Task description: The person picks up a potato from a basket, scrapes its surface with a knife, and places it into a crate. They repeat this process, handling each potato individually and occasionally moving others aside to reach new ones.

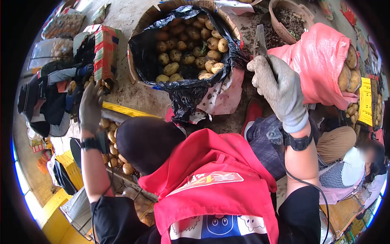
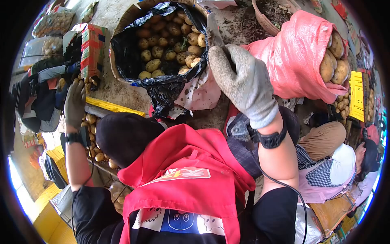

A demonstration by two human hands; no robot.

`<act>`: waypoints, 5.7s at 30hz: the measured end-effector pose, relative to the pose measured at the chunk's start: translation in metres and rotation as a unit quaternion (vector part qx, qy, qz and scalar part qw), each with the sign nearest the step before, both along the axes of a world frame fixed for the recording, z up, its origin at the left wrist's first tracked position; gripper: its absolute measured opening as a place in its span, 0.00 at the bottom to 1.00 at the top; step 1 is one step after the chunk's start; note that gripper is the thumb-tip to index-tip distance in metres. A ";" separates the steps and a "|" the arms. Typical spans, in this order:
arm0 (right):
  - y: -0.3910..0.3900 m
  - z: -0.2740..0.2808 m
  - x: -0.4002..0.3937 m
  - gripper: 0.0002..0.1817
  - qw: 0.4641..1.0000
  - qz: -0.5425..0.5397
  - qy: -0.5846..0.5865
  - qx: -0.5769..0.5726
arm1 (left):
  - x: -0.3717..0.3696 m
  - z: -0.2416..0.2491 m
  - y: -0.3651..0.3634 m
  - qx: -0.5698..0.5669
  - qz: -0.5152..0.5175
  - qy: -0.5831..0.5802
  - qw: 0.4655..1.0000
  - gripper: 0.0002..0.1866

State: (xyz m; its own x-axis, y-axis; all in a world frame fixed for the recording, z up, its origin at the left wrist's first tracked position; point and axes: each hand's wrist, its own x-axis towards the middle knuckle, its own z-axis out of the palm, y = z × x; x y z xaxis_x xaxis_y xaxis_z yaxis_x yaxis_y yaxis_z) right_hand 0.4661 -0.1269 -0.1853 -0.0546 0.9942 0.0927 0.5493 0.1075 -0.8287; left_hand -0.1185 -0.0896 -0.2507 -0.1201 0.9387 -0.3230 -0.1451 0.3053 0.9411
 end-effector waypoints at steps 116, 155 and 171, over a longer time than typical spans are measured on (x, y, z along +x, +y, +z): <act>0.039 -0.018 -0.006 0.21 0.990 0.129 -0.051 -0.014 | 0.355 -0.006 0.009 0.074 -0.214 -0.209 0.951 0.32; 0.038 -0.051 -0.028 0.23 0.986 -0.007 0.162 -0.044 | 0.274 0.079 0.010 0.188 -0.022 -0.336 0.923 0.23; -0.005 -0.095 -0.061 0.19 0.972 0.078 0.051 -0.214 | -0.033 -0.099 -0.331 -0.058 0.424 -0.196 0.882 0.30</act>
State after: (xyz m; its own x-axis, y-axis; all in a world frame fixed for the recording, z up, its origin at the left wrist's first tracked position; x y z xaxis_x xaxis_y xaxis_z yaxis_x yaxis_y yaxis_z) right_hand 0.4054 -0.1321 -0.2802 -0.2194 0.9233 -0.3153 0.4663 -0.1847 -0.8652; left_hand -0.1517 -0.4207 -0.3501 -0.6202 0.5239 -0.5839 -0.6755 0.0217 0.7370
